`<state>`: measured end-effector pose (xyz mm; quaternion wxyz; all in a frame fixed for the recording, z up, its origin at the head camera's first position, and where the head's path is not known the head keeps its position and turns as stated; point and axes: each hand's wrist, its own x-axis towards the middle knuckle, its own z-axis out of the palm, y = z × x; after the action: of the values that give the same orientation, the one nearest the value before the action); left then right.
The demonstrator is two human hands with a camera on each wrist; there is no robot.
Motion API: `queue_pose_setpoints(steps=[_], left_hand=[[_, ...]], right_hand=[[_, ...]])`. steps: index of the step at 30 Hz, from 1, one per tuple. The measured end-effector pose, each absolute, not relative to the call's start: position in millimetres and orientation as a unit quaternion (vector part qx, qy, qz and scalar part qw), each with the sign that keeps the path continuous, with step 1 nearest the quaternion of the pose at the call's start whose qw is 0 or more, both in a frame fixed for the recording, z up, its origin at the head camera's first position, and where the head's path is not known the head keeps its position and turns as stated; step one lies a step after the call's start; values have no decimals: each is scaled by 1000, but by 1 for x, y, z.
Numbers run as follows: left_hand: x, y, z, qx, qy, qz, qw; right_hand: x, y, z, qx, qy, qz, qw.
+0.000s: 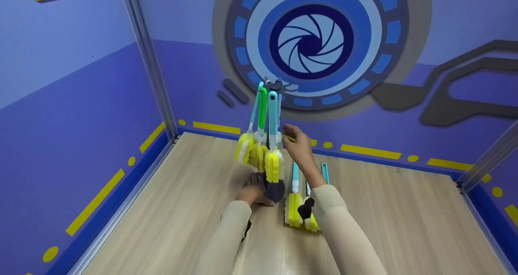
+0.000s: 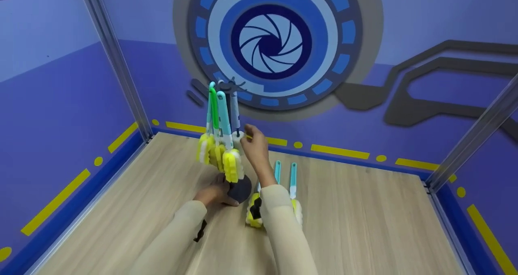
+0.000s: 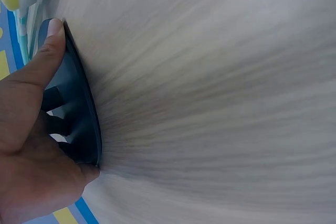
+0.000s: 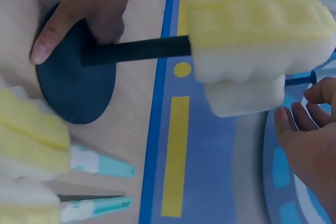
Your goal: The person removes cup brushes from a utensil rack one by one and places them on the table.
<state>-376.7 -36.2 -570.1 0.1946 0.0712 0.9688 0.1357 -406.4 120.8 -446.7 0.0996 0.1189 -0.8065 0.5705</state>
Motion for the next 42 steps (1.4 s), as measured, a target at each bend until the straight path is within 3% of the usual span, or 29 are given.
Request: queue_pose_setpoints(steps=[8, 14, 29, 42], left_hand=[[-370, -39, -562, 86, 973, 116, 180], [-367, -42, -562, 83, 977, 112, 163], [-368, -39, -562, 69, 971, 147, 174], [-367, -39, -561, 83, 970, 141, 179]], right_hand=[[-414, 100, -422, 158, -810, 554, 112], [-416, 92, -412, 168, -824, 517, 155], [-414, 104, -410, 191, -853, 438, 210], [-411, 115, -413, 214, -853, 420, 225]])
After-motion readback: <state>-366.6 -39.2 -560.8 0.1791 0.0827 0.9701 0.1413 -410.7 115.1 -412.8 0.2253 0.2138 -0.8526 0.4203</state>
